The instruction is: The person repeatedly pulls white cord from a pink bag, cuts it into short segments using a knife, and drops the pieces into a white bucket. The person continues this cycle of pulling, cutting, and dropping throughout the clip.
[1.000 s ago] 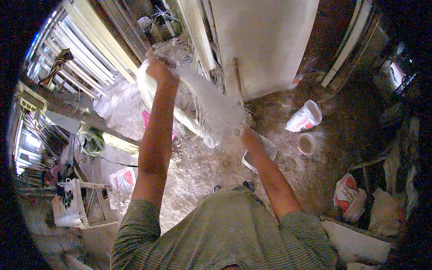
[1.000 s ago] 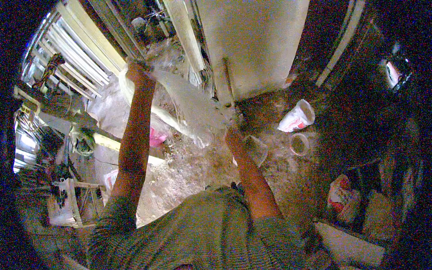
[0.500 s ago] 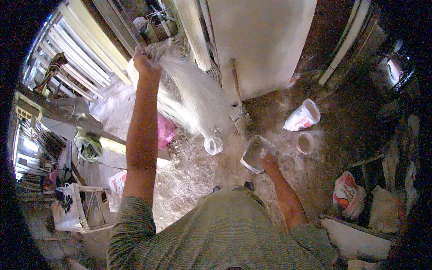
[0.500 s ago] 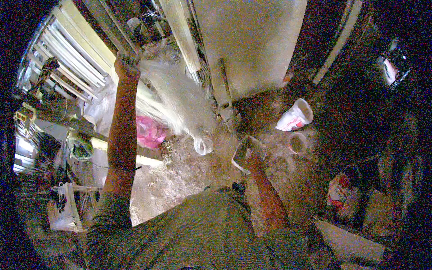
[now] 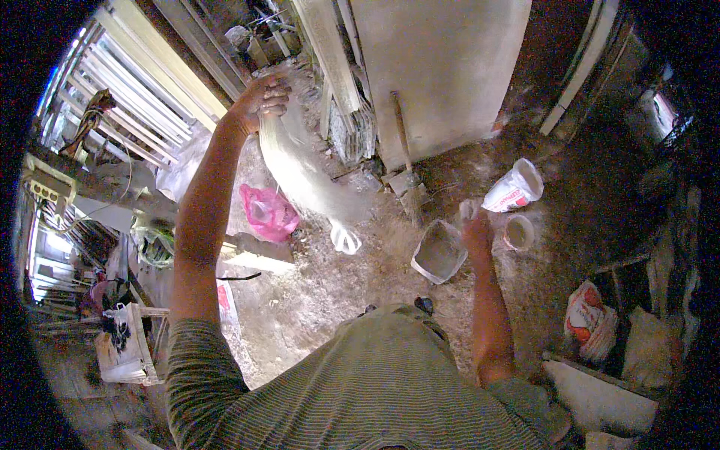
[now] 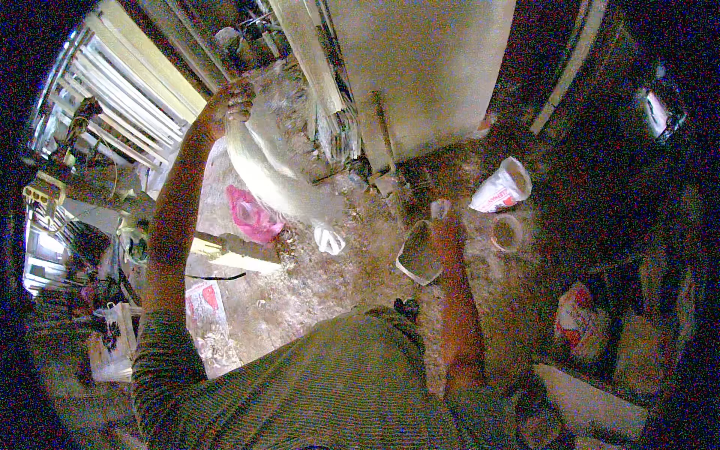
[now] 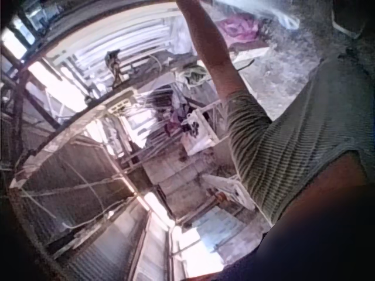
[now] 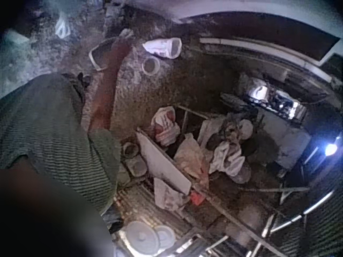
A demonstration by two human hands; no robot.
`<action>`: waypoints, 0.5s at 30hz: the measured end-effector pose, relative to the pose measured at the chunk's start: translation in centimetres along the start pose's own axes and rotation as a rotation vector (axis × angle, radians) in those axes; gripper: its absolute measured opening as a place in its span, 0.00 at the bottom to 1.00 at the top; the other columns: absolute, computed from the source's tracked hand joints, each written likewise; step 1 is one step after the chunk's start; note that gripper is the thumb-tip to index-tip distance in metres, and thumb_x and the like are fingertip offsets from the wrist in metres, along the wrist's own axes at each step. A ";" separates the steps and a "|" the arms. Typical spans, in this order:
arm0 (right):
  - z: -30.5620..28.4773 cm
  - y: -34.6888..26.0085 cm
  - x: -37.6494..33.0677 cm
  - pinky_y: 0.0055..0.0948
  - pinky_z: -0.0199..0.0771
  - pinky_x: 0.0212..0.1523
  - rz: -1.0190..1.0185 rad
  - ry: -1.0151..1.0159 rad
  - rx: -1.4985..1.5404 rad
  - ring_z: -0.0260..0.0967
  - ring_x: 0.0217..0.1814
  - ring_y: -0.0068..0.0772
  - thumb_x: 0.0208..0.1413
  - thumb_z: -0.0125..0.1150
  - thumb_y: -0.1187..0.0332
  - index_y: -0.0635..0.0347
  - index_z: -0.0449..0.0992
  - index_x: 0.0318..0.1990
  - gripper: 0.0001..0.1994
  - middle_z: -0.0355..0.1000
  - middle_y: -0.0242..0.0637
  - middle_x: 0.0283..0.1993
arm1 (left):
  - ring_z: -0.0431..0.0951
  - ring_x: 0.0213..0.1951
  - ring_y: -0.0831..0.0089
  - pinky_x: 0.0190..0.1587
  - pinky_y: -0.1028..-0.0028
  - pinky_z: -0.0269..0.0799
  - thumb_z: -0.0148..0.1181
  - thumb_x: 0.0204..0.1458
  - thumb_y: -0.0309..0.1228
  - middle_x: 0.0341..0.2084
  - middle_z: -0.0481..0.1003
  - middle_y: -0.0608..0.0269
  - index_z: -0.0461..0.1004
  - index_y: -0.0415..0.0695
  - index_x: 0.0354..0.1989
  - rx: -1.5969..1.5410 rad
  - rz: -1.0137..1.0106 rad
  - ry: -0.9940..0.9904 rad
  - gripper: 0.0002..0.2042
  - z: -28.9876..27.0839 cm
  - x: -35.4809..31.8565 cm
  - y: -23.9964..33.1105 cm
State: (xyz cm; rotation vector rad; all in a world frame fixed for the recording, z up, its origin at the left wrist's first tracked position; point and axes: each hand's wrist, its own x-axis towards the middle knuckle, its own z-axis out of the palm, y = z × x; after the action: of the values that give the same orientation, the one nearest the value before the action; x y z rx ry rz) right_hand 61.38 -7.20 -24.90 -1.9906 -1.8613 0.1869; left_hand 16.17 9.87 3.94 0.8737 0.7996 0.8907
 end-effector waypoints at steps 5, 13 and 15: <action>-0.6 7.0 3.4 0.47 0.69 0.49 0.031 -0.086 -0.132 0.70 0.45 0.53 0.53 0.54 0.61 0.64 0.71 0.48 0.19 0.69 0.48 0.44 | 0.65 0.25 0.73 0.29 0.72 0.60 0.55 0.49 0.54 0.22 0.65 0.67 0.66 0.49 0.29 0.885 -0.176 0.350 0.19 -1.8 -2.3 0.9; -5.6 21.7 3.2 0.45 0.70 0.48 0.252 -0.070 -0.350 0.70 0.45 0.52 0.52 0.55 0.64 0.62 0.72 0.49 0.18 0.71 0.47 0.45 | 0.61 0.19 0.75 0.24 0.71 0.62 0.60 0.45 0.57 0.16 0.60 0.69 0.67 0.44 0.25 1.156 -0.262 0.543 0.25 -7.8 -7.2 3.1; -6.9 23.7 3.2 0.45 0.70 0.48 0.285 -0.059 -0.375 0.70 0.45 0.51 0.52 0.55 0.65 0.62 0.72 0.49 0.18 0.71 0.47 0.45 | 0.54 0.15 0.79 0.19 0.73 0.54 0.61 0.46 0.55 0.13 0.55 0.73 0.64 0.47 0.20 1.065 -0.279 0.568 0.24 -8.2 -8.4 3.5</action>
State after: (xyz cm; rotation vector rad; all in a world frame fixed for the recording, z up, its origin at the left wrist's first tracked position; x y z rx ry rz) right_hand 86.20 -6.10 -27.05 -2.5291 -1.7383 -0.0284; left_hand 4.60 6.01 5.40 1.3848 1.9288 0.4078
